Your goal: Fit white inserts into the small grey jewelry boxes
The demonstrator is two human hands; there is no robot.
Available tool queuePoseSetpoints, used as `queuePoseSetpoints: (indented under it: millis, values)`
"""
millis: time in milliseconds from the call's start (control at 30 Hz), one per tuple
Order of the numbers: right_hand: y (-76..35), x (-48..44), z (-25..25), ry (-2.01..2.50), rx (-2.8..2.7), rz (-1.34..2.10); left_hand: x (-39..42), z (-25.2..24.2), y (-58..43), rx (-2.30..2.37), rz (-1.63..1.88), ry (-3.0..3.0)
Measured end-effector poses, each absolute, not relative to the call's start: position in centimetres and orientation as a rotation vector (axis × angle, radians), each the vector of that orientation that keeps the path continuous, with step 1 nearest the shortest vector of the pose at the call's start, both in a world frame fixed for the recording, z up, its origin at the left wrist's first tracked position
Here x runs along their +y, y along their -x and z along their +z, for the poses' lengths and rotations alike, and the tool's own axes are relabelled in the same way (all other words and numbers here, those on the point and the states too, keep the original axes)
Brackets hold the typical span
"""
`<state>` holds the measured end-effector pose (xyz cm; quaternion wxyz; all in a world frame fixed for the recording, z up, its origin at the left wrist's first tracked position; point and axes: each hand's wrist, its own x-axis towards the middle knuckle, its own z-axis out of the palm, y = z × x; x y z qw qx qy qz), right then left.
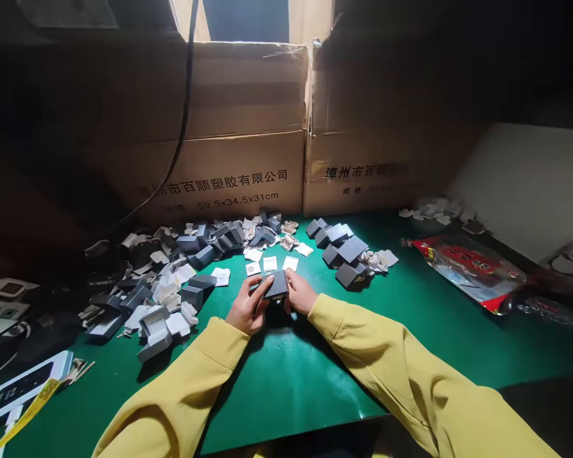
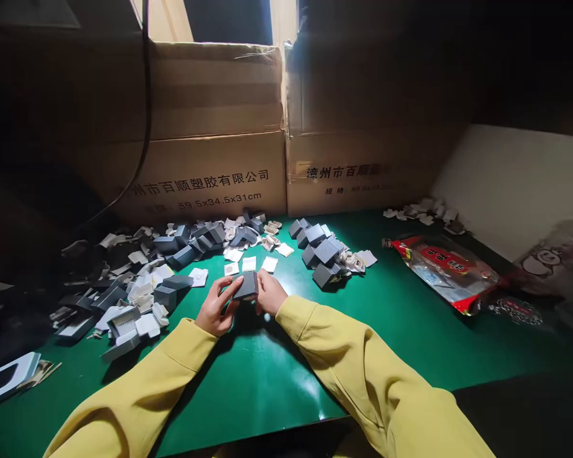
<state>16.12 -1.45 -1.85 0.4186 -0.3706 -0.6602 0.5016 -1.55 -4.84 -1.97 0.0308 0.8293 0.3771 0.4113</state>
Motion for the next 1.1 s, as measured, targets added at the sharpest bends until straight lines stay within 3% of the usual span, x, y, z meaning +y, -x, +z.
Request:
queuePoseSetpoints:
  millis: [167, 400, 567, 667, 867, 1100]
  values:
    - [-16.8, -2.1, -1.3, 0.753, -1.383, 1.561, -4.9, -0.9, 0.1, 1.214, 1.257, -2.47]
    - [-24.1, -2.7, 1.6, 0.778, -1.388, 1.581, -5.4, 0.9, -6.9, 1.123, 1.276, -2.415]
    - [-31.8, -4.1, 1.4, 1.049, -1.221, 1.469, -5.8, 1.7, -14.9, 1.105, 1.15, -2.399]
    - [-35.7, -5.0, -0.2, 1.291, -1.231, 1.246, -5.9, 1.2, -19.1, 1.29, 0.939, -2.586]
    - [-40.4, -4.0, -4.1, 1.818, -1.626, 0.232, -5.2, -1.5, -23.3, 1.323, 0.838, -2.907]
    - [-41.9, -2.5, -6.0, 1.733, -1.821, -0.09, -4.8, -3.1, -24.0, 1.25, 0.972, -2.998]
